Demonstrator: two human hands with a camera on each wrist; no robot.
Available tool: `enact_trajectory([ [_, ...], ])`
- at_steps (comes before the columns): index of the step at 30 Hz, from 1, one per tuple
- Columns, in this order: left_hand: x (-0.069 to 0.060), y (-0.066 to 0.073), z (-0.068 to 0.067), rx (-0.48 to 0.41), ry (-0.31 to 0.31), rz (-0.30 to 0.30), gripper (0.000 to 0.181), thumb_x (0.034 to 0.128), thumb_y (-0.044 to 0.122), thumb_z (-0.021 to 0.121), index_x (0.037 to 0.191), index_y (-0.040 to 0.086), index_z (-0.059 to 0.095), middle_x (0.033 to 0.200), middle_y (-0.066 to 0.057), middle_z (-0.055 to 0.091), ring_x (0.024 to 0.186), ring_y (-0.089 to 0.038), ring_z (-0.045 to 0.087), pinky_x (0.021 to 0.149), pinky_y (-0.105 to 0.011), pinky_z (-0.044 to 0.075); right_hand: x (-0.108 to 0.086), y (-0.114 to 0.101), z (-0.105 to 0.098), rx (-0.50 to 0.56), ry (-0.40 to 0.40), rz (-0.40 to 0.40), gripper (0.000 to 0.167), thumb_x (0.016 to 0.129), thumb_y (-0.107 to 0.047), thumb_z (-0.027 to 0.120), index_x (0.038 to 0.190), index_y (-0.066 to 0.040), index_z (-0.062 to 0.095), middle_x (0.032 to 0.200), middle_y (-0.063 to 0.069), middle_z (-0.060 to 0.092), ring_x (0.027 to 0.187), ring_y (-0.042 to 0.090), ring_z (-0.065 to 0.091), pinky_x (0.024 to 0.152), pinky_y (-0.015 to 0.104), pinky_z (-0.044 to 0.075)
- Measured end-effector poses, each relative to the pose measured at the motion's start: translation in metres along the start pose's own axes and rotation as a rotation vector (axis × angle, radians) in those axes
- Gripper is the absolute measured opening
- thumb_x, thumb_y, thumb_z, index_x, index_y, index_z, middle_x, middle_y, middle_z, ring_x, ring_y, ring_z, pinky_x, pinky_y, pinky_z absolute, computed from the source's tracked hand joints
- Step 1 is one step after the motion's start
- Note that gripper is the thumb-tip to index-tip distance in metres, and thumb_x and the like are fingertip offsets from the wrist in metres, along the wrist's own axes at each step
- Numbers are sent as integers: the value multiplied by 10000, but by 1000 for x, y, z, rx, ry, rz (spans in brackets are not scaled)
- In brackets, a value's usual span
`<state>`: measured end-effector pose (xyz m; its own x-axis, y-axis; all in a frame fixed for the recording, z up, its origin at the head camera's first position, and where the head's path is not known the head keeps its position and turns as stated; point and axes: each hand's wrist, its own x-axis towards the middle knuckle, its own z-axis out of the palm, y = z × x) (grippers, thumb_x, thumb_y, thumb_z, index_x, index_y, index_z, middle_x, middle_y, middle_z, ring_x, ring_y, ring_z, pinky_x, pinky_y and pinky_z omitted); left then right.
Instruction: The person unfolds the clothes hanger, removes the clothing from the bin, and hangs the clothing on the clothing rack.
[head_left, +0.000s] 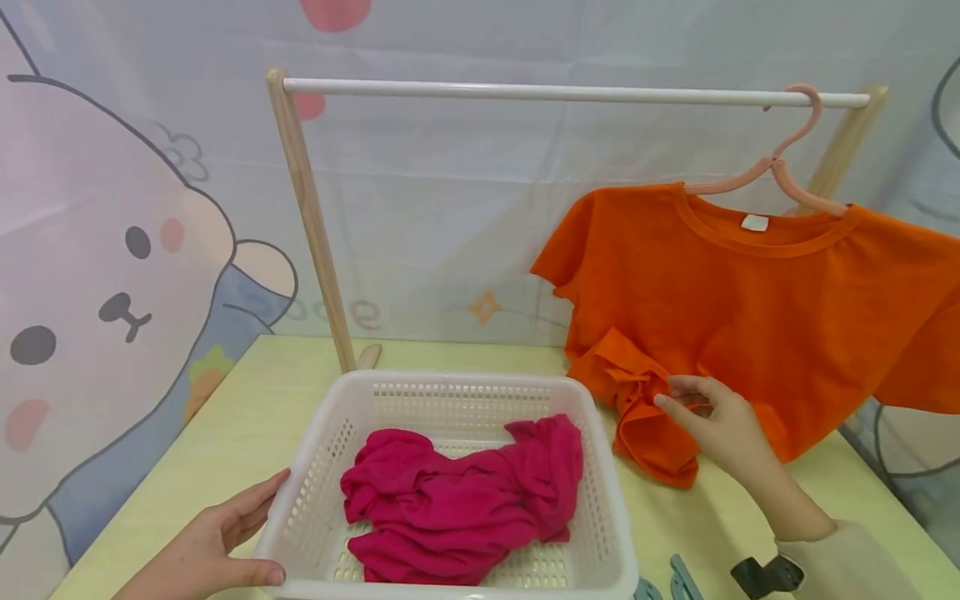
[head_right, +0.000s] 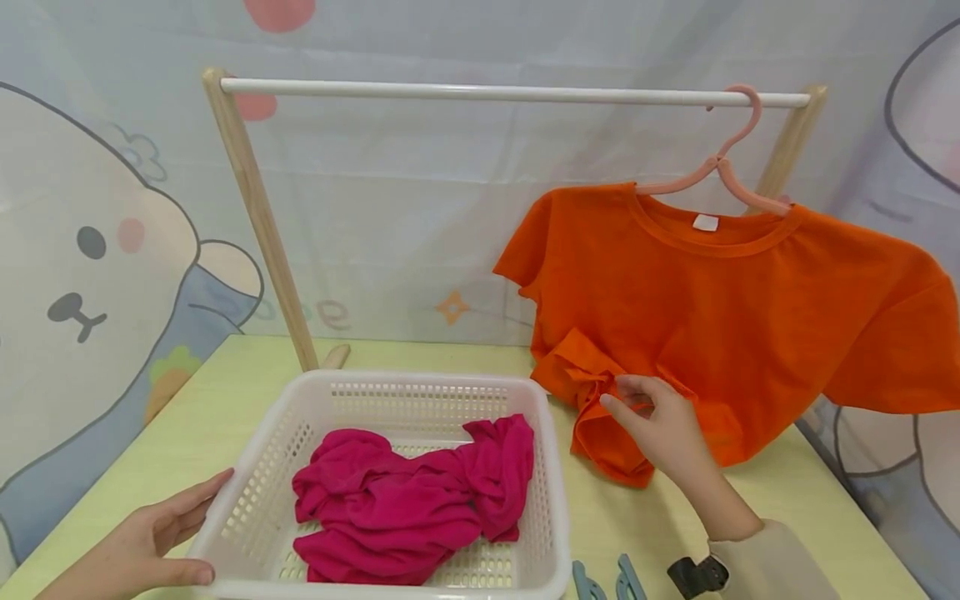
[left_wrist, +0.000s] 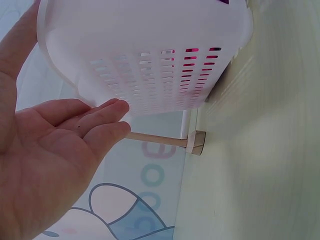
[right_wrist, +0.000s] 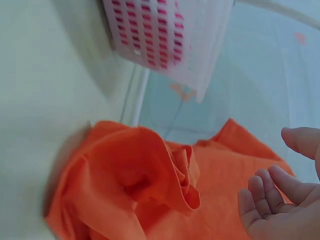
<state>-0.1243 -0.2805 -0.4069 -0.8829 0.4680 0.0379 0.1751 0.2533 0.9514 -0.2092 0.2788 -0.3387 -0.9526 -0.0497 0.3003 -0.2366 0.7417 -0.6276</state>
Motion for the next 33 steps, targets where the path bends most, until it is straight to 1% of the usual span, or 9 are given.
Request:
enact_trajectory([
  [2,0,1,0,-1,2,-4,886,864,21,700,1482,-129,83,1365,331,381,1186,189,385,869,-164,485,-9,-1,1,-9,-7,-3,491,926,-374,646,1244,-2,604,1084,116,654,939,220,603,746,155,469],
  [8,1,0,0,-7,-2,5,885,864,14,697,1479,-133,78,1361,340,381,1190,188,383,878,-152,474,-37,0,5,0,-39,39,456,912,-360,669,1223,-30,622,1062,65,659,863,48,584,730,178,497],
  [9,0,0,0,-8,-5,13,885,863,8,696,1476,-138,75,1334,376,377,1191,186,383,878,-149,472,-41,1,7,8,-44,43,445,910,-351,673,1215,-30,626,1064,67,659,855,35,582,723,187,503],
  [11,0,0,-1,-4,-6,24,883,860,0,696,1473,-145,76,1336,379,378,1194,185,382,879,-144,468,-50,5,10,16,-46,41,403,909,-321,681,1192,-37,638,1055,63,663,846,20,579,716,200,511],
  [14,0,0,-1,15,6,15,883,856,12,704,1476,-139,94,1328,389,366,1190,192,377,881,-137,460,-63,10,14,21,-38,27,344,900,-268,698,1149,-35,656,1032,57,666,828,-18,567,715,203,518],
  [17,1,0,-1,23,10,11,883,856,16,706,1479,-134,99,1327,392,361,1191,192,375,883,-134,456,-76,16,16,29,-79,91,355,895,-266,702,1149,-23,651,1041,50,662,820,-22,563,721,204,517],
  [22,0,-1,0,7,-6,31,886,856,0,701,1471,-149,80,1338,384,370,1196,183,381,884,-133,457,-94,25,20,20,-192,263,445,885,-306,707,1199,-4,622,1051,30,653,821,2,557,740,197,502],
  [27,0,-1,-1,3,-9,42,881,858,-5,696,1466,-157,77,1344,379,371,1199,182,379,887,-129,454,-106,36,27,48,-217,350,447,867,-264,728,1208,5,623,1037,45,655,794,14,567,720,191,511],
  [33,0,-1,-2,30,3,32,877,859,6,698,1470,-151,90,1338,392,354,1198,189,370,892,-113,438,-111,51,35,36,-261,440,516,861,-348,721,1213,14,619,1023,23,651,822,94,564,682,210,501],
])
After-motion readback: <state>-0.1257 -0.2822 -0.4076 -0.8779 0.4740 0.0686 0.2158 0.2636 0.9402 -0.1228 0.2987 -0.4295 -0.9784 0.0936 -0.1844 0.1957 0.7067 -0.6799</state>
